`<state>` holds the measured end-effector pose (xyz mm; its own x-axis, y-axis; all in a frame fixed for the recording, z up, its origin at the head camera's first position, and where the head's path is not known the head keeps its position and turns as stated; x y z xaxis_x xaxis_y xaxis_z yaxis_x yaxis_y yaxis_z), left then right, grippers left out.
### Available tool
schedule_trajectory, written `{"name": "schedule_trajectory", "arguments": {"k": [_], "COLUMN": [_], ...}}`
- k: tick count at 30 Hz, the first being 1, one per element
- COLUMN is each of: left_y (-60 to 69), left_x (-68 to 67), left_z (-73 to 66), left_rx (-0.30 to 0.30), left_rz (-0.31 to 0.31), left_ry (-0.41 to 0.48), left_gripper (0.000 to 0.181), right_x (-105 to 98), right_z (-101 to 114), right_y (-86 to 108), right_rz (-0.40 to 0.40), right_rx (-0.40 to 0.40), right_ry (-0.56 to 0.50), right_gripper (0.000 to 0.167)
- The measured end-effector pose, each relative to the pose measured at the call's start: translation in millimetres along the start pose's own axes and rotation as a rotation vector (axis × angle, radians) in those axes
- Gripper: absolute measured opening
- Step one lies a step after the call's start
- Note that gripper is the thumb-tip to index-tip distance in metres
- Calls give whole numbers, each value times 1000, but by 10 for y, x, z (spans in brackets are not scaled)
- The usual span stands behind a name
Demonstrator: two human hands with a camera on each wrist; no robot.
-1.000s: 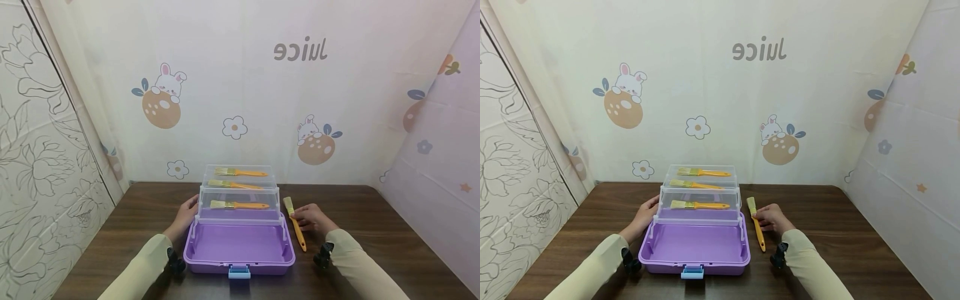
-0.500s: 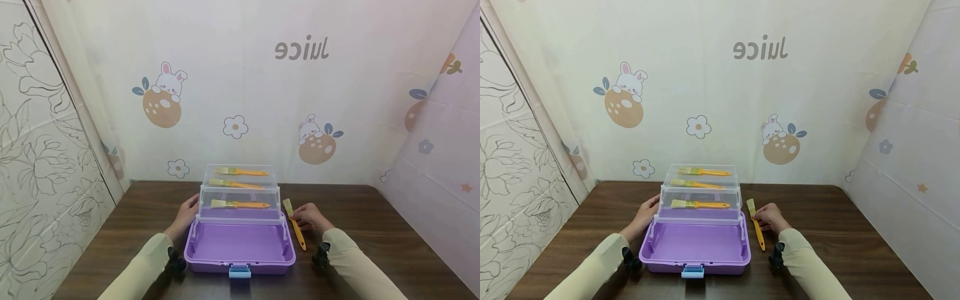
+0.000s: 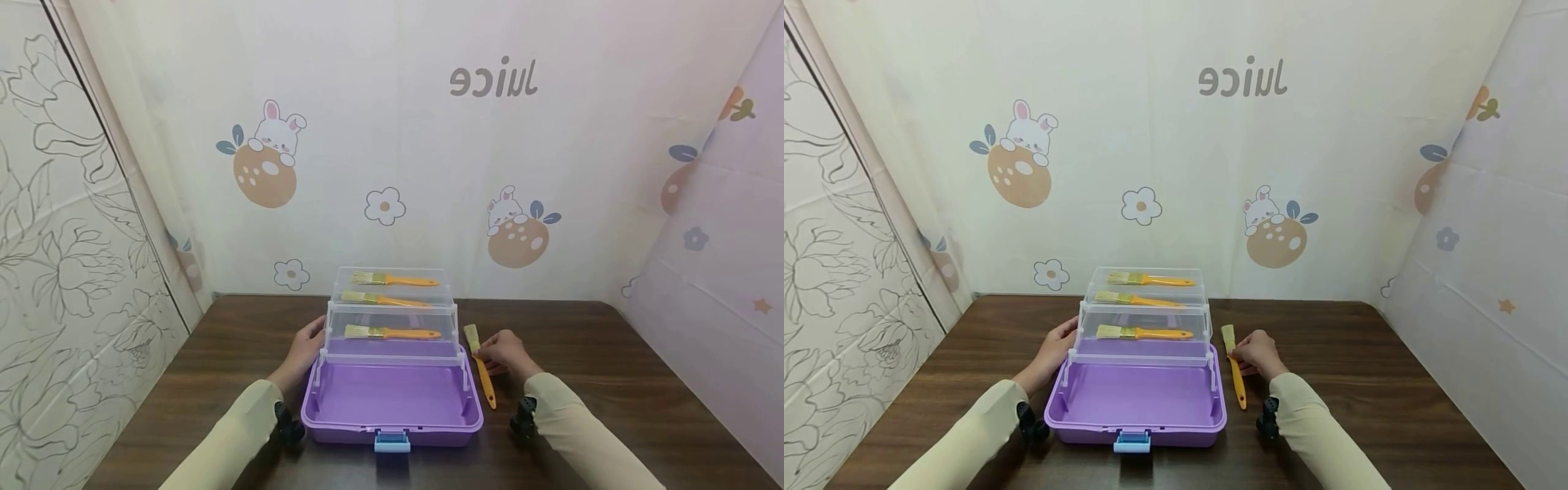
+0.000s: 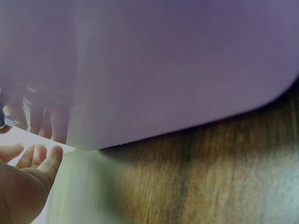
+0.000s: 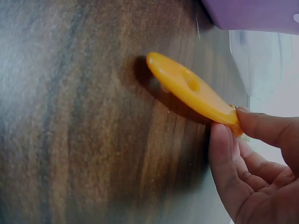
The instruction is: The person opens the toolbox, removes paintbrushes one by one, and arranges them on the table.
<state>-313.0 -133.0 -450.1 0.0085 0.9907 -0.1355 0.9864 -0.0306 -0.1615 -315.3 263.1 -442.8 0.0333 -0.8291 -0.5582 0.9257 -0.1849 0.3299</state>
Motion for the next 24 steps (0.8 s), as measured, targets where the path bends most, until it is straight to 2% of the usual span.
{"name": "schedule_trajectory", "arguments": {"k": [18,21,24], "left_y": [-11,11,68], "left_x": [-12,-11,-3], "left_z": [9,-36,-164], "left_rx": [-20,-22,-24], "left_rz": [17,32,42], "left_ry": [-25,-15,-5], "left_gripper": [50,50,50], "right_x": [-6,-12,-17], "right_z": [-12,-9,-12], "right_y": [6,20,27], "right_rz": [-36,-36,-35], "right_rx": [-12,-14,-14], "right_ry": [28,31,26], "right_gripper": [18,17,17]}}
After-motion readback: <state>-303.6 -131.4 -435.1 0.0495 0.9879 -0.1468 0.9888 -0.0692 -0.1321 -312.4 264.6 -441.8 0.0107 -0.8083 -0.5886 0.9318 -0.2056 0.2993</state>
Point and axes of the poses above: each hand's wrist, its own y-axis away from the middle knuckle, its own x-axis out of the palm, z = x × y, the point moved 3 cm from there along -y, towards the middle knuckle, and after that the axes turned 5 degrees about x, right-handed, at the moved point
